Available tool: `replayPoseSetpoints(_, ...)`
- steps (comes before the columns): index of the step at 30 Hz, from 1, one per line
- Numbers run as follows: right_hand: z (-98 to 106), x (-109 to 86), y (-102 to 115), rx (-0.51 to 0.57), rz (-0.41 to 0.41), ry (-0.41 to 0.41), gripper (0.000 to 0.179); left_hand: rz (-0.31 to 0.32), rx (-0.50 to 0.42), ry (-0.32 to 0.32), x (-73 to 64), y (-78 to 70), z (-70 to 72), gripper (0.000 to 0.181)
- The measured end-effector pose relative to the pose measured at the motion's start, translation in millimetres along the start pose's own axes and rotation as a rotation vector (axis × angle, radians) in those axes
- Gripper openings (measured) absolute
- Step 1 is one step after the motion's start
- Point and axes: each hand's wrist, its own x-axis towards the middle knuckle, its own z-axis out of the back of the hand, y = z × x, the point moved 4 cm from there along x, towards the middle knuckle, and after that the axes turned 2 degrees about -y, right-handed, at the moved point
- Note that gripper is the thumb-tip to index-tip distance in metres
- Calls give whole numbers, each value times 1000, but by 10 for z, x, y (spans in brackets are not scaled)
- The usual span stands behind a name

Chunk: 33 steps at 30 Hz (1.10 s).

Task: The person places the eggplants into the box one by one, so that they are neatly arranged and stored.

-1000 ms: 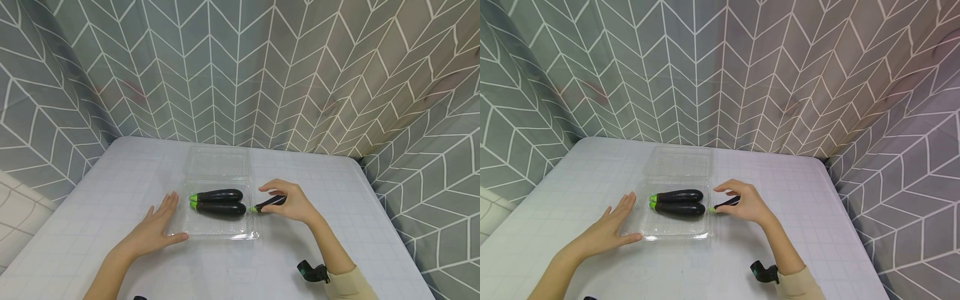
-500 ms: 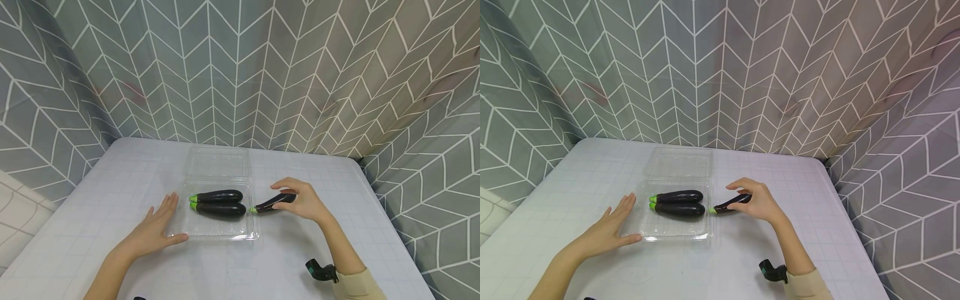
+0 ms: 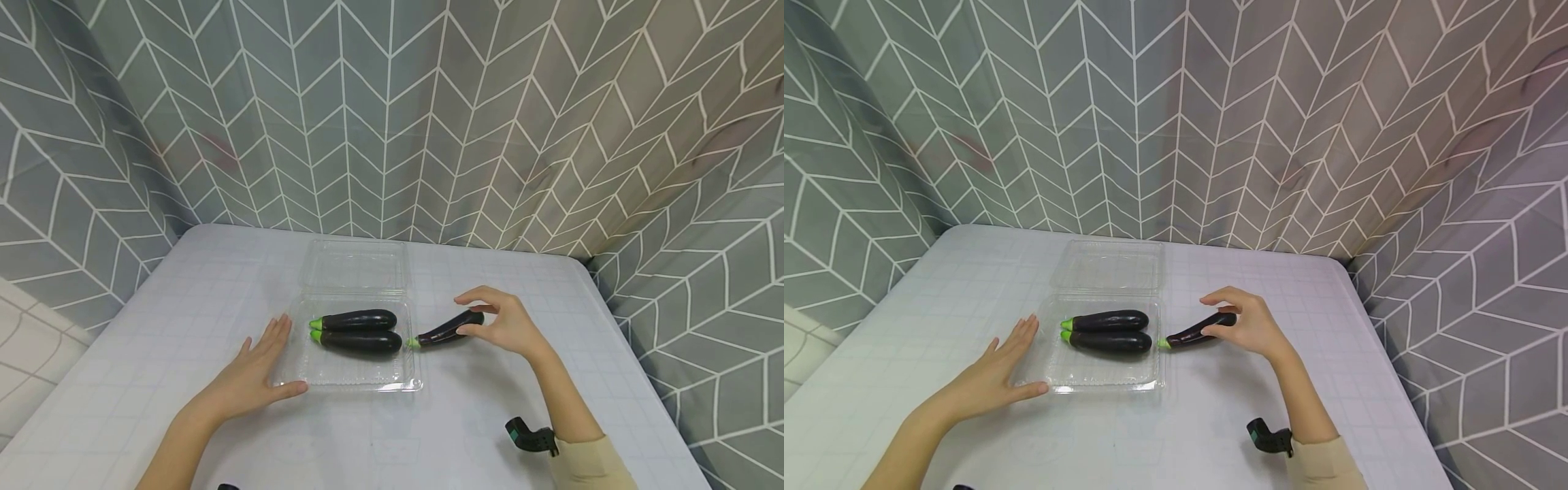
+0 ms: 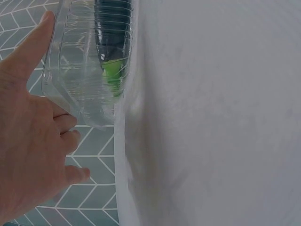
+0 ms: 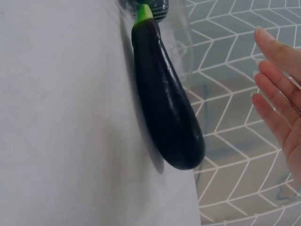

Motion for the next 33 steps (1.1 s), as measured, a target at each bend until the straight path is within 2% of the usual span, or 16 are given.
replayPoseSetpoints(9,24,-14,-199,-1,-65,-3,42,15,-1,8,4,30,-21,113)
replayPoseSetpoints(17,-2,-48,-716,13,-139,-5,45,13,-9,6,0,12,-11,113)
replayPoseSetpoints(28,-38,-41,-883,-16,-170,47,47,13,-14,2,-3,14,-22,112)
replayPoseSetpoints(33,-67,-50,-944,-70,-167,64,47,13,-11,1,-5,17,-26,112)
